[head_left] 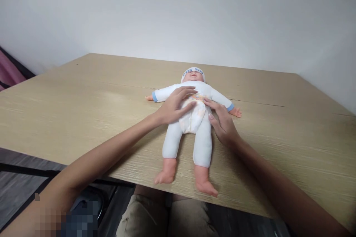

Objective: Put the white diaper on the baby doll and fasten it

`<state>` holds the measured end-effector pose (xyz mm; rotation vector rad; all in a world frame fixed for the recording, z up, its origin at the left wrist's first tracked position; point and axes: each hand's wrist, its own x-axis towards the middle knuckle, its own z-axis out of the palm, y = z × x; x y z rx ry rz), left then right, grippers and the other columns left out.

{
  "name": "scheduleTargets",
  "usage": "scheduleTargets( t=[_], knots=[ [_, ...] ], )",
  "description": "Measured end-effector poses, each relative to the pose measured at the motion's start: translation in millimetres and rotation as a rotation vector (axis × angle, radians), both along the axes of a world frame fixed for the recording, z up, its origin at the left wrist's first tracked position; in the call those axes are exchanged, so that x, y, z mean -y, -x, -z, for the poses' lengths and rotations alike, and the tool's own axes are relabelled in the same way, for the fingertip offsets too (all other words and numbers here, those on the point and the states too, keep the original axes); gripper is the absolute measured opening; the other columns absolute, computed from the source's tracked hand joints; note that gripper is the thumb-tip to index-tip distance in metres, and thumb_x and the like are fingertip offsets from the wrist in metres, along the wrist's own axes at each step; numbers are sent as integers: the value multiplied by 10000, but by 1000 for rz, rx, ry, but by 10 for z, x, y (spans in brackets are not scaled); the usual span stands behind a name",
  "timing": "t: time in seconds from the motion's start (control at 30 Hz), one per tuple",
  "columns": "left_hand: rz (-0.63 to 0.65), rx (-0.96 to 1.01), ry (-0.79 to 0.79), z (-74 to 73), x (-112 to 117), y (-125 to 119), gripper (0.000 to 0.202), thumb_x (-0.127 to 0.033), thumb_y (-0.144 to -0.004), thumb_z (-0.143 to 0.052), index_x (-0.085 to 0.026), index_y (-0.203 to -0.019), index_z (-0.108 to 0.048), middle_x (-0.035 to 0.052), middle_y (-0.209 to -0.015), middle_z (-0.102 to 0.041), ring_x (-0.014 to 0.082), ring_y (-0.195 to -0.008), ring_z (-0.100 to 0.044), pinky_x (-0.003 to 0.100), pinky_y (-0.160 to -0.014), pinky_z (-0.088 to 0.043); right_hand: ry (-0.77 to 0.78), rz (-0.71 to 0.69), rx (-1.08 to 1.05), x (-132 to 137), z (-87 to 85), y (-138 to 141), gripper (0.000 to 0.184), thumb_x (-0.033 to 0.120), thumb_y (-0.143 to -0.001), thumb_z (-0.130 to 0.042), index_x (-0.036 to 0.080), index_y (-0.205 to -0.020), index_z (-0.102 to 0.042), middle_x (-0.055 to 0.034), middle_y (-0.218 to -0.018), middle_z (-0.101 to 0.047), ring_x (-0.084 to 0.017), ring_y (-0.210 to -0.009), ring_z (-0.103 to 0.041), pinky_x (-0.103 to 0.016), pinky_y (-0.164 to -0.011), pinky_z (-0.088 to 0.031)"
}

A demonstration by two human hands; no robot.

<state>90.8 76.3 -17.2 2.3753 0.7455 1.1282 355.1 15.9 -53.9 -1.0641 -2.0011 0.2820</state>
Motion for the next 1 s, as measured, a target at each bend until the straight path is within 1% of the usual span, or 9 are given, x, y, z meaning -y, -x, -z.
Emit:
scheduleTargets(
  t=[0.17,0.3,0.43,0.53,0.6,0.67,0.83,0.9,1.0],
  knots=[
    [-228,-31,109,282,-30,660,322,-487,-1111,-564,-264,-1310,-684,116,-1408,-734,316,-1353,-639,491,-1206,-477,-61,77,37,-24,-190,63,364,413,-1151,-462,295,-1392,-707,-97,-1505,-744,-340,-1439,-636,-571,-1255,-435],
    [-372,-172,185,452,-115,894,305,-524,-1043,-621,-237,-1136,-665,145,-1232,-746,344,-1187,-666,503,-1087,-515,-195,220,87,-117,-459,315,220,384,-1113,-542,270,-1129,-729,-116,-1229,-784,-339,-1194,-690,-529,-1120,-481],
    [-462,-424,222,446,-109,908,386,-593,-974,-668,-219,-1049,-612,125,-1001,-736,339,-974,-663,479,-923,-509,-115,206,131,-241,-663,695,149,352,-1055,-615,241,-1063,-715,-84,-1052,-723,-268,-938,-668,-413,-893,-507],
    [-457,-558,303,384,-81,911,423,-643,-946,-677,-227,-930,-603,100,-905,-719,305,-839,-644,422,-780,-455,13,137,235,-321,-715,916,184,356,-1029,-658,229,-1141,-730,-64,-1041,-728,-248,-919,-668,-363,-794,-451],
    [-417,-576,379,341,-81,933,402,-610,-947,-667,-233,-828,-593,71,-826,-682,270,-771,-608,395,-730,-408,55,152,304,-360,-711,989,221,373,-1021,-673,223,-1168,-742,-68,-1053,-739,-252,-921,-672,-357,-764,-420],
    [-361,-478,462,299,-102,960,382,-549,-951,-641,-234,-749,-565,44,-761,-618,235,-730,-556,375,-701,-371,81,171,342,-382,-695,1006,264,389,-1012,-685,216,-1202,-749,-76,-1068,-751,-254,-907,-678,-358,-753,-412],
    [-200,21,688,153,-206,906,472,-526,-944,-670,-234,-650,-445,-8,-690,-432,166,-668,-399,341,-665,-317,120,162,332,-380,-680,964,480,417,-1001,-693,180,-1418,-701,-111,-1138,-775,-281,-925,-707,-377,-792,-466],
    [-175,128,716,81,-244,775,502,-526,-943,-713,-227,-633,-456,-14,-675,-420,156,-657,-377,339,-669,-312,127,153,327,-376,-684,962,564,436,-998,-702,170,-1494,-669,-122,-1153,-780,-297,-948,-717,-391,-821,-488],
    [-134,221,755,-2,-282,470,484,-528,-945,-761,-209,-643,-560,0,-690,-492,153,-665,-419,340,-687,-337,148,141,298,-393,-691,966,716,525,-965,-769,175,-1572,-623,-128,-1156,-786,-317,-972,-727,-403,-848,-509]
  ],
)
